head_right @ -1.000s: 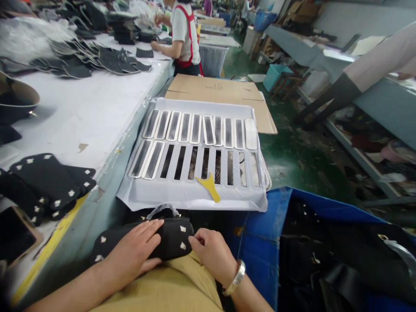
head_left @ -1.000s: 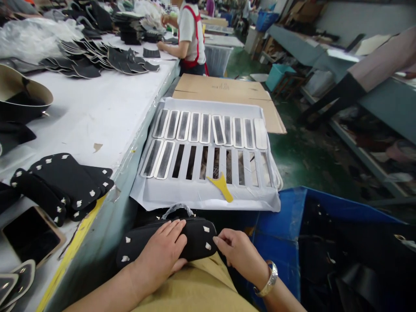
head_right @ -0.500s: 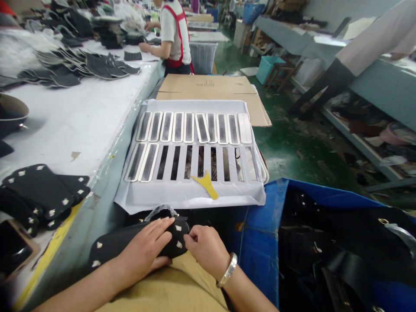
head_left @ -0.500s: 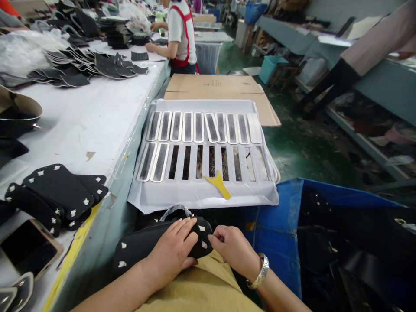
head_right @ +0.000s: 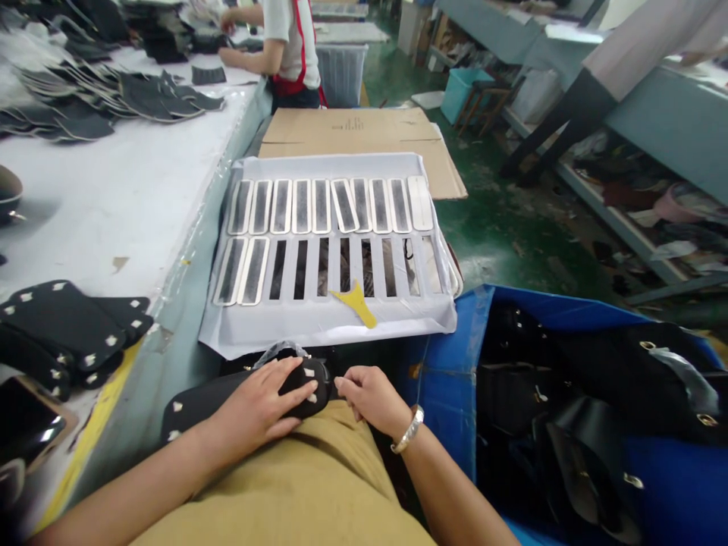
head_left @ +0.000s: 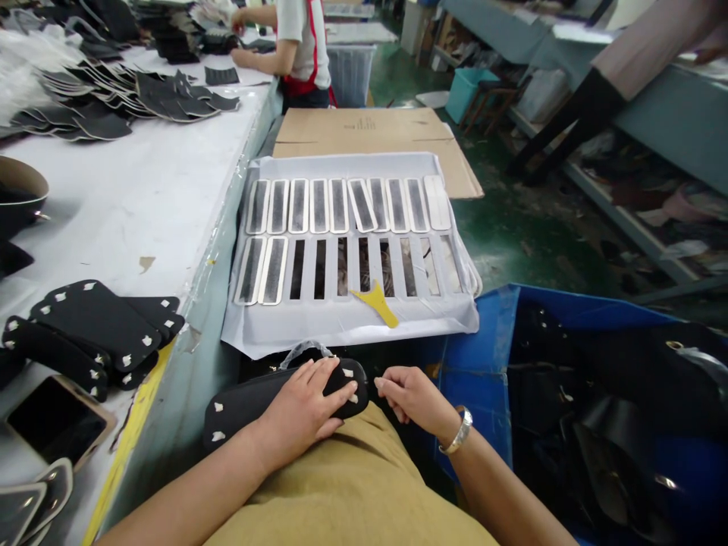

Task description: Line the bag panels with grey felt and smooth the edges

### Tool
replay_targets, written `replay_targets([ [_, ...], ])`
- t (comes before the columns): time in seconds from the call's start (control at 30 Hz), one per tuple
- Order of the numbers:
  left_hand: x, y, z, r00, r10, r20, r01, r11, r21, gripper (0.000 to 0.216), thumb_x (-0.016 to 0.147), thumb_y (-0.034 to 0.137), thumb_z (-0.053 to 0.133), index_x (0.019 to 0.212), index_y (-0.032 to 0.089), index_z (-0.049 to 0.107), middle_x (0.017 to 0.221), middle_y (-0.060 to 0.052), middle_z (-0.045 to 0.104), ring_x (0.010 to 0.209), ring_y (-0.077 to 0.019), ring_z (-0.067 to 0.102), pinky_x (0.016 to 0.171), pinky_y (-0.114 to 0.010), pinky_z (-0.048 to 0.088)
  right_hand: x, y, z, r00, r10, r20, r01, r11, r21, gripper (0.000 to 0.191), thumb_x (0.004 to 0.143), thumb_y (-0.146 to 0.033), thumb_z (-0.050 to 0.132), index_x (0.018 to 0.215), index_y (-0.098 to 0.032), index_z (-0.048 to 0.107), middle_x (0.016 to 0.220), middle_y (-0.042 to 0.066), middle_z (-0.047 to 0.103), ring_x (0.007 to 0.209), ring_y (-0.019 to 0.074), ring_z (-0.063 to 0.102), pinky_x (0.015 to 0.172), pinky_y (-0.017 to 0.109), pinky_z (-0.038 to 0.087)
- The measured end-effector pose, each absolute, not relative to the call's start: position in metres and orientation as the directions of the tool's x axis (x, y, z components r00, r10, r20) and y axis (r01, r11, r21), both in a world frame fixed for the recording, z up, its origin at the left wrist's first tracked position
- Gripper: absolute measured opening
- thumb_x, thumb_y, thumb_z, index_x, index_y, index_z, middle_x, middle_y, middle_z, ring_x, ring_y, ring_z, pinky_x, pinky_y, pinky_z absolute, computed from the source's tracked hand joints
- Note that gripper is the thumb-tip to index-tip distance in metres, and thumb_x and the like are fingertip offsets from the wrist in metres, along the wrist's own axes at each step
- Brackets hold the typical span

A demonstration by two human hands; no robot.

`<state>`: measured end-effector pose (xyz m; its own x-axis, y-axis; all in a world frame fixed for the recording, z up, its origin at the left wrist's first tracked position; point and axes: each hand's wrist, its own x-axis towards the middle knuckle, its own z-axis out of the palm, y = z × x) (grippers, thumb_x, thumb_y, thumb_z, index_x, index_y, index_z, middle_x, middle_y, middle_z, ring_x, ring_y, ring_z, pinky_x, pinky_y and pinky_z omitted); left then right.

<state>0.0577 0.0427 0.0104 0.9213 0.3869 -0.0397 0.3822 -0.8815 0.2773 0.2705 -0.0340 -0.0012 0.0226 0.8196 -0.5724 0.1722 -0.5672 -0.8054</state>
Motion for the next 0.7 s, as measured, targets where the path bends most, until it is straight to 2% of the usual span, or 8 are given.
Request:
replay_targets([
  [0.13,0.058,0.041,0.012,0.918,0.395,-0.032,0.387,-0.876,0.287,0.053,0.073,0.033,0.069,0.124,0.026,0.054,0.134,-0.016,0.043,0.121,-0.0337,0.043,0.099,-0.051,0.037,0.271,-0.046,-0.004,0.043,0.832,-0.554,0.080,-0.555,-0.828,0.030,0.080,-0.044,0.050,0.067,-0.017,0.050,0.044,-0.008,0.044,0.034,0.0056,0.040,0.035,0.016,0.030],
  [0.33,0.058,0.039,0.013,0.914,0.405,-0.014,0.392,-0.875,0.283,0.052,0.074,0.031,0.068,0.123,0.026,0.054,0.134,-0.015,0.042,0.120,-0.0328,0.043,0.098,-0.051,0.037,0.257,-0.052,-0.009,0.069,0.853,-0.517,0.053,-0.521,-0.852,0.030,0.080,-0.044,0.049,0.067,-0.017,0.051,0.043,-0.008,0.043,0.036,0.0066,0.038,0.037,0.018,0.032],
  [0.43,0.058,0.037,0.013,0.913,0.407,-0.020,0.397,-0.879,0.263,0.053,0.074,0.031,0.068,0.124,0.026,0.053,0.134,-0.016,0.041,0.120,-0.0349,0.042,0.098,-0.052,0.037,0.251,-0.049,-0.010,0.116,0.884,-0.453,0.188,-0.467,-0.864,0.029,0.081,-0.043,0.050,0.067,-0.018,0.051,0.045,-0.006,0.045,0.040,0.0076,0.041,0.041,0.019,0.032],
  [0.57,0.057,0.035,0.013,0.907,0.419,-0.043,0.417,-0.877,0.240,0.054,0.075,0.035,0.066,0.126,0.027,0.051,0.136,-0.017,0.038,0.123,-0.0359,0.040,0.099,-0.053,0.035,0.248,-0.043,-0.009,0.158,0.919,-0.361,0.451,-0.393,-0.802,0.026,0.075,-0.039,0.059,0.062,-0.018,0.051,0.055,-0.004,0.050,0.051,0.0085,0.042,0.046,0.021,0.029],
  [0.7,0.056,0.035,0.012,0.908,0.416,-0.052,0.415,-0.877,0.241,0.056,0.075,0.038,0.066,0.128,0.028,0.049,0.137,-0.017,0.036,0.124,-0.0361,0.038,0.101,-0.054,0.033,0.250,-0.040,-0.008,0.138,0.913,-0.383,0.501,-0.398,-0.769,0.025,0.077,-0.038,0.057,0.063,-0.018,0.051,0.057,-0.004,0.051,0.053,0.0091,0.043,0.048,0.022,0.029],
])
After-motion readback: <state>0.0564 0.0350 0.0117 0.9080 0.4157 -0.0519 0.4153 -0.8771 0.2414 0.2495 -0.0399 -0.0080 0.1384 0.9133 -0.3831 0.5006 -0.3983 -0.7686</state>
